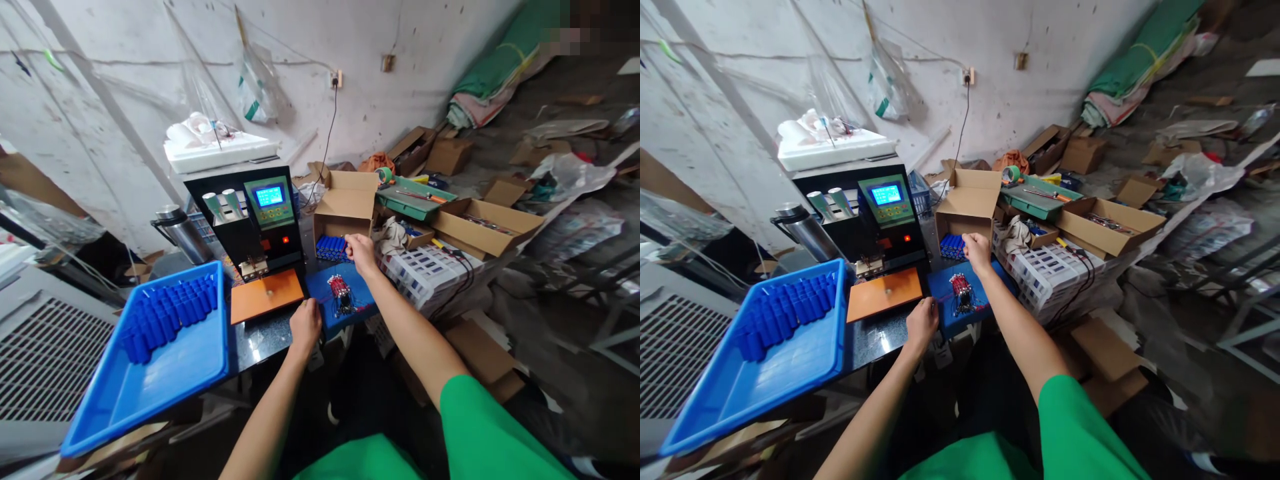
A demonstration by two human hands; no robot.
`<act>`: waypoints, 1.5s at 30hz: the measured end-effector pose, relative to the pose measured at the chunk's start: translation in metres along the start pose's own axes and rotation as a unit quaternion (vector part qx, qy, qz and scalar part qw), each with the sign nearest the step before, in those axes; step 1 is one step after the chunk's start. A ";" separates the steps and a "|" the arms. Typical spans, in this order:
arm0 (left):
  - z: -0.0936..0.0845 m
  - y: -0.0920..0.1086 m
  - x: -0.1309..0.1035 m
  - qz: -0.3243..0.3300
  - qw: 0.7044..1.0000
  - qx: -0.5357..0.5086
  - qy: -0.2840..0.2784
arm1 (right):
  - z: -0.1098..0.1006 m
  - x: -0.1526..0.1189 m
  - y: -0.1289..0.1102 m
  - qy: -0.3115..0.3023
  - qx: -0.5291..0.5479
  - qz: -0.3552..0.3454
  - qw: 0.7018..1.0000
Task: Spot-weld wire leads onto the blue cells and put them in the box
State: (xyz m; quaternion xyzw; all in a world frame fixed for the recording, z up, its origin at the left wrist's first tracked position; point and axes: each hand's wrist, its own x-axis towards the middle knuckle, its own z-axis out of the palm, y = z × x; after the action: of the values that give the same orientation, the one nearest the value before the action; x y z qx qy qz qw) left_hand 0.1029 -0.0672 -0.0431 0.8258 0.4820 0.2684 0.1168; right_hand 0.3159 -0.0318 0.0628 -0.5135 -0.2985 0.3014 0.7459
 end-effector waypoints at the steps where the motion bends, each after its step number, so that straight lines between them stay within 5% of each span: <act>1: -0.002 -0.001 -0.002 0.006 1.000 0.015 -0.003 | 0.002 -0.003 0.000 -0.009 0.007 0.004 1.000; 11: -0.055 0.008 -0.004 0.046 0.966 -0.177 0.184 | 0.042 -0.053 0.008 -0.108 0.053 0.050 0.992; 17: -0.070 0.000 0.003 0.042 0.971 -0.116 0.204 | 0.077 -0.089 0.017 -0.130 0.072 0.086 0.985; 22: -0.072 -0.015 -0.008 0.005 0.964 -0.178 0.199 | 0.095 -0.105 0.030 -0.156 0.070 0.106 0.980; 26: -0.078 -0.026 -0.017 -0.067 0.931 -0.303 0.193 | 0.100 -0.117 0.036 -0.183 0.053 0.111 0.975; 31: -0.098 -0.043 -0.023 -0.154 0.888 -0.403 0.160 | 0.100 -0.132 0.043 -0.288 -0.029 0.072 0.954; 38: -0.119 -0.062 -0.036 -0.166 0.882 -0.435 0.068 | 0.101 -0.149 0.049 -0.401 -0.110 -0.012 0.910; 45: -0.125 -0.066 -0.059 -0.200 0.886 -0.417 0.036 | 0.098 -0.158 0.057 -0.452 -0.140 0.008 0.881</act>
State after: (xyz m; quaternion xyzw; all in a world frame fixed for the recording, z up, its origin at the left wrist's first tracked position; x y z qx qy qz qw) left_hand -0.0379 -0.0922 0.0114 0.5766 0.4846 0.4452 0.4843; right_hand 0.1323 -0.0771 0.0162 -0.4233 -0.6380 0.4618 0.4478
